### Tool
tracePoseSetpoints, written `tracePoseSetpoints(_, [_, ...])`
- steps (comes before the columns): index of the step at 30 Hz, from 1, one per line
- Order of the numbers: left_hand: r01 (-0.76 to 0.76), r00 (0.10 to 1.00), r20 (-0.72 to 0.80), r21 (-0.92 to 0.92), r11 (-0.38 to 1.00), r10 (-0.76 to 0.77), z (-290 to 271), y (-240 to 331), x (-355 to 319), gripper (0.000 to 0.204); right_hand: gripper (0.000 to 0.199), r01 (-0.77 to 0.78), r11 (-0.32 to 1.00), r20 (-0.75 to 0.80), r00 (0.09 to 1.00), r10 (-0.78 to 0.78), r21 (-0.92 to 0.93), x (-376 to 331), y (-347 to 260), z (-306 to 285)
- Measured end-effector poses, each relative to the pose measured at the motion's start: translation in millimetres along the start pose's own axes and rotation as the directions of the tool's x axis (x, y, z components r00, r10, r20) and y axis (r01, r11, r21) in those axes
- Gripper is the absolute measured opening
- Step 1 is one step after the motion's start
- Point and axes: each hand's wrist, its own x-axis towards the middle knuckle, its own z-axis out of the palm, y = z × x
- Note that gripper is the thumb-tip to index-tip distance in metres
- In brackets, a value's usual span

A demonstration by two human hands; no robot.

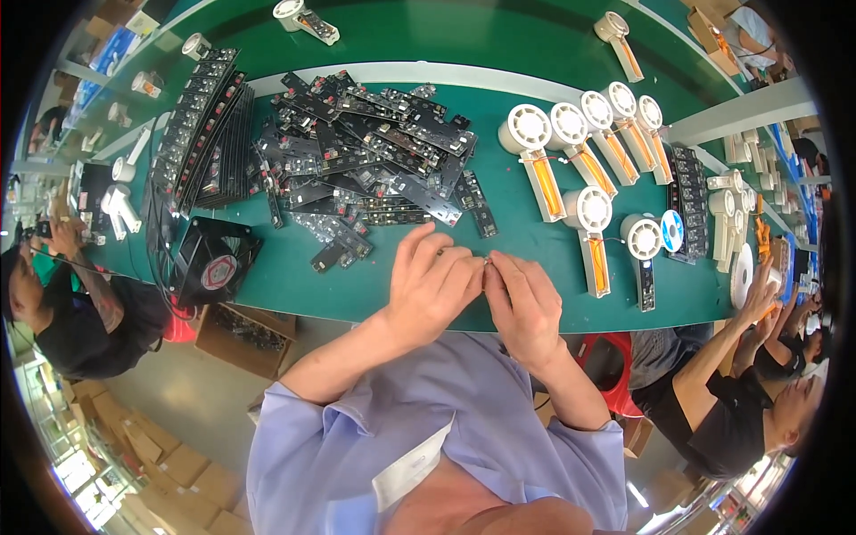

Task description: The person assembles electronic components into plastic housings by hand, inserting them into a printed circuit board.

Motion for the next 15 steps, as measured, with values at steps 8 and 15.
tracePoseSetpoints(8, [0.001, 1.0, -0.023, -0.007, 1.0, -0.001, 1.8, 0.8, 1.6, 0.028, 0.033, -0.003, 1.0, -0.003, 1.0, 0.003, -0.002, -1.8, -0.7, 0.5])
tracePoseSetpoints(15, [0.004, 0.999, -0.037, -0.024, 1.0, -0.005, 1.5, 0.7, 3.7, 0.027, 0.031, -0.033, 0.999, -0.06, 0.998, 0.035, 0.037, -3.4, 0.8, 3.5])
